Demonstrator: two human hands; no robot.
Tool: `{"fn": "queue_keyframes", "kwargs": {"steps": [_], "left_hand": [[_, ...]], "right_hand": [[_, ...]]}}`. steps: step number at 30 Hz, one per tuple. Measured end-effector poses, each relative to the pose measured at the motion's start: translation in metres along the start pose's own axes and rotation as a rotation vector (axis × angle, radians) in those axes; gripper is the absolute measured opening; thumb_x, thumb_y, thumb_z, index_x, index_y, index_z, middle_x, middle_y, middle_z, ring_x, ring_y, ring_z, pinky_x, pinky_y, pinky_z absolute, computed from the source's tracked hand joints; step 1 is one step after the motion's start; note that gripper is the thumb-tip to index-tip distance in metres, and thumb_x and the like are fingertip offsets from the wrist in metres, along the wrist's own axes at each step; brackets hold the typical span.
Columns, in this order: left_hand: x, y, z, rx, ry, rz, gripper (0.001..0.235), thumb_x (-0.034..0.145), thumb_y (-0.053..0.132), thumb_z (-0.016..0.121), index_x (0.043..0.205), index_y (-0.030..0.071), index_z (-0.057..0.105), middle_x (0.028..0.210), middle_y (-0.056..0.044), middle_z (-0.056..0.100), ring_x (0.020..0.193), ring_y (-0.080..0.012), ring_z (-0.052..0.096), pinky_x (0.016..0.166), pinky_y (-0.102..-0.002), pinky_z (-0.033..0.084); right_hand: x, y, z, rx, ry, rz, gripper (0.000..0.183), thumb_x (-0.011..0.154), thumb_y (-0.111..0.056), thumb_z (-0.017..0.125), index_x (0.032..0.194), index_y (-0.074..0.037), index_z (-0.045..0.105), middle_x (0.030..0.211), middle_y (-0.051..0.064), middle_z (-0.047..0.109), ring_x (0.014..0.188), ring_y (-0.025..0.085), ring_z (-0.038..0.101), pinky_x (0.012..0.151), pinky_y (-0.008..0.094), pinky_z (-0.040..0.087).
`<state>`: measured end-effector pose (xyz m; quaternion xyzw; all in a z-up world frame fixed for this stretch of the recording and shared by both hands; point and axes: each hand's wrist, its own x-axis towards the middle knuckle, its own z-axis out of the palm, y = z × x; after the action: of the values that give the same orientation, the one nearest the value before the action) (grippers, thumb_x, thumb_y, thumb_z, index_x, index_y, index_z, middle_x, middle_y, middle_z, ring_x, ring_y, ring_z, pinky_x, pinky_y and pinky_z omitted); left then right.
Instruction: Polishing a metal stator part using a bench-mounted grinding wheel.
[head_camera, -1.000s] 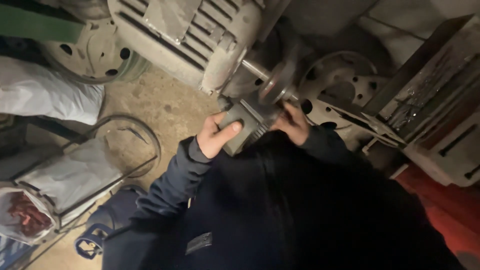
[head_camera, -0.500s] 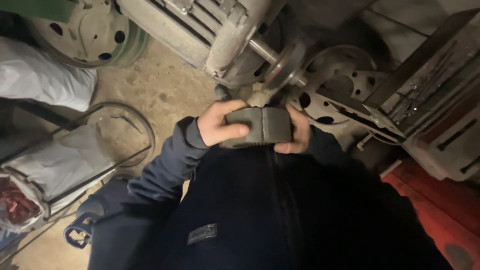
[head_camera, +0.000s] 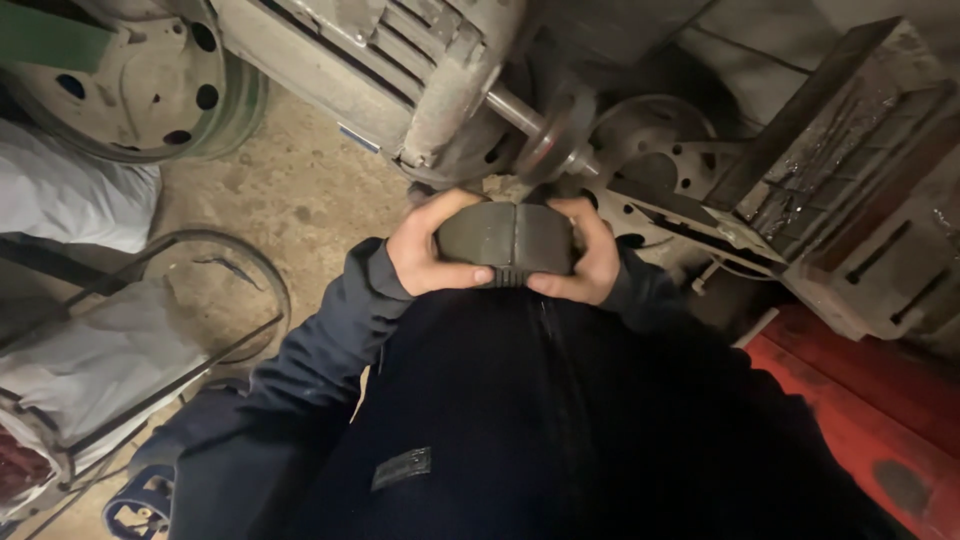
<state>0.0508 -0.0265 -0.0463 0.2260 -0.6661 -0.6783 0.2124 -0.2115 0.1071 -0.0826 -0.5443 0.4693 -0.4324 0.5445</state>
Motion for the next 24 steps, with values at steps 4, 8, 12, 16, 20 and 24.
{"fn": "queue_keyframes", "kwargs": {"steps": [4, 8, 12, 16, 20, 24], "left_hand": [[0.01, -0.001, -0.004, -0.117, -0.028, -0.068, 0.057, 0.083, 0.022, 0.088, 0.129, 0.001, 0.061, 0.114, -0.01, 0.069, 0.107, -0.0184, 0.064, 0.097, -0.033, 0.053], [0.018, 0.004, -0.007, -0.043, -0.033, -0.039, 0.055, 0.083, 0.021, 0.086, 0.129, 0.002, 0.062, 0.114, -0.007, 0.071, 0.108, -0.0163, 0.067, 0.097, -0.031, 0.053], [0.017, 0.009, -0.005, -0.084, -0.02, -0.059, 0.053, 0.085, 0.019, 0.084, 0.129, 0.001, 0.06, 0.115, -0.006, 0.069, 0.109, -0.0148, 0.064, 0.098, -0.03, 0.052], [0.019, 0.009, -0.003, -0.187, 0.001, -0.125, 0.051, 0.084, 0.017, 0.084, 0.128, 0.001, 0.061, 0.113, -0.006, 0.069, 0.108, -0.0138, 0.063, 0.097, -0.03, 0.052], [0.023, 0.007, -0.004, -0.261, 0.024, -0.178, 0.048, 0.085, 0.014, 0.081, 0.127, 0.001, 0.063, 0.114, -0.005, 0.07, 0.109, -0.0137, 0.063, 0.098, -0.03, 0.051], [0.026, 0.004, -0.002, -0.349, 0.036, -0.206, 0.047, 0.085, 0.013, 0.08, 0.127, 0.001, 0.063, 0.115, -0.005, 0.07, 0.11, -0.0138, 0.063, 0.099, -0.029, 0.05]], "right_hand": [[-0.002, 0.009, 0.006, 0.085, 0.059, -0.005, 0.072, 0.088, -0.022, 0.086, 0.141, 0.002, 0.042, 0.131, 0.015, 0.063, 0.12, 0.021, 0.064, 0.104, 0.038, 0.052], [-0.001, 0.012, 0.009, 0.154, 0.135, 0.012, 0.071, 0.089, -0.021, 0.084, 0.141, 0.002, 0.041, 0.131, 0.015, 0.062, 0.121, 0.02, 0.062, 0.107, 0.037, 0.05], [0.0, 0.009, 0.013, 0.17, 0.164, 0.008, 0.069, 0.09, -0.02, 0.083, 0.14, 0.002, 0.041, 0.131, 0.014, 0.062, 0.121, 0.019, 0.061, 0.107, 0.036, 0.049], [0.001, 0.007, 0.019, 0.207, 0.206, 0.008, 0.066, 0.09, -0.018, 0.082, 0.139, 0.002, 0.043, 0.127, 0.013, 0.064, 0.117, 0.018, 0.062, 0.105, 0.036, 0.049], [0.006, 0.0, 0.017, 0.195, 0.243, 0.067, 0.063, 0.091, -0.018, 0.08, 0.139, 0.003, 0.045, 0.125, 0.011, 0.065, 0.115, 0.017, 0.063, 0.103, 0.034, 0.05], [0.005, -0.001, 0.019, 0.168, 0.277, 0.11, 0.062, 0.09, -0.018, 0.079, 0.138, 0.004, 0.047, 0.122, 0.01, 0.066, 0.112, 0.016, 0.062, 0.101, 0.032, 0.049]]}}
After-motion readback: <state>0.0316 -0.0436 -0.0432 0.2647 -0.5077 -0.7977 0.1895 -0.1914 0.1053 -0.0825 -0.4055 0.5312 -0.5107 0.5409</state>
